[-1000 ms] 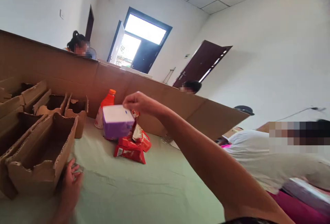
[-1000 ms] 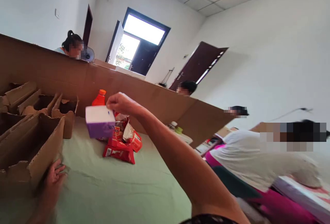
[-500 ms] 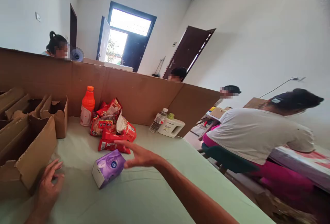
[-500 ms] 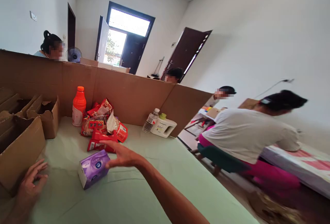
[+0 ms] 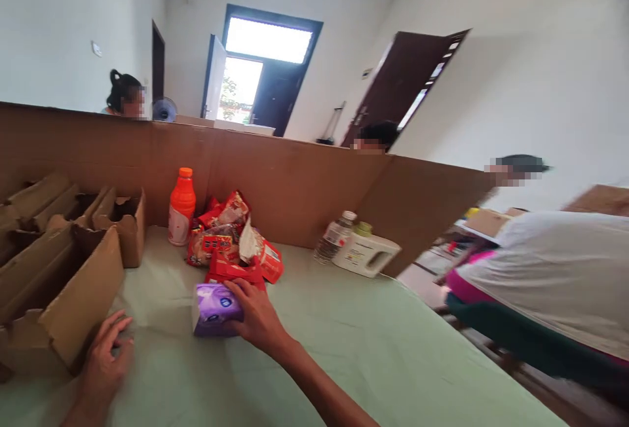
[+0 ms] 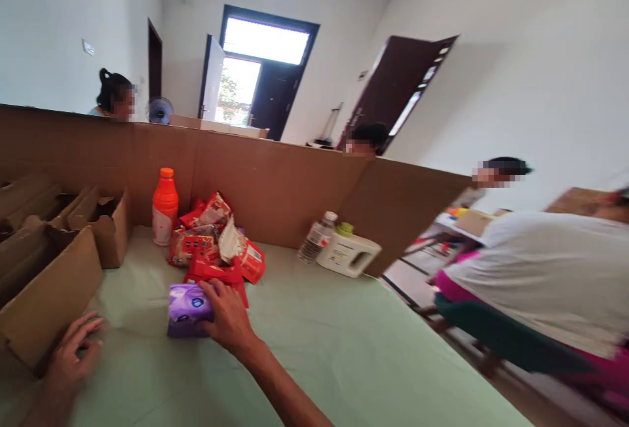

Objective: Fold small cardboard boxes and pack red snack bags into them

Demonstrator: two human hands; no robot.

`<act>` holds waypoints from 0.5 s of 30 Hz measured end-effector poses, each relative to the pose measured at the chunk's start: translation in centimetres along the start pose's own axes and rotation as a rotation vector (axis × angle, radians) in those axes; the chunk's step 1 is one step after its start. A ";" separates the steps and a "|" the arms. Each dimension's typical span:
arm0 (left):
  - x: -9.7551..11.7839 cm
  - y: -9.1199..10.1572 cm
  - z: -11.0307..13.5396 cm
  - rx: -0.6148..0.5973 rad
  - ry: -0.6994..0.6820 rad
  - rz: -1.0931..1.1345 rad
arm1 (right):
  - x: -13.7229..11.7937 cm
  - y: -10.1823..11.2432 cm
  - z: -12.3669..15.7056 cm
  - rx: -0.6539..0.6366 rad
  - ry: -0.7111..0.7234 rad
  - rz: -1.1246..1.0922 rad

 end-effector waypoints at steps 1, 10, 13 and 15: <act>0.0 -0.1 0.1 0.007 -0.008 -0.005 | 0.4 -0.2 -0.2 0.026 -0.029 0.024; 0.3 -1.1 2.1 0.033 -0.084 -0.076 | 2.4 -2.4 0.5 0.220 -0.007 0.310; 0.7 -1.3 2.6 0.029 -0.169 -0.086 | 2.6 -2.4 0.5 0.221 -0.025 0.283; 1.0 -1.2 2.6 0.050 -0.234 -0.091 | 2.4 -2.3 0.3 0.236 -0.035 0.218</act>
Point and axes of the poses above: each hand's wrist, its own z-axis away from the middle knuckle, its own y-axis out of the back of the hand, x = y × z, the point moved 6 cm from there along -z, towards the middle knuckle, and after that the axes turned 7 degrees about y, right-handed, at the moved point
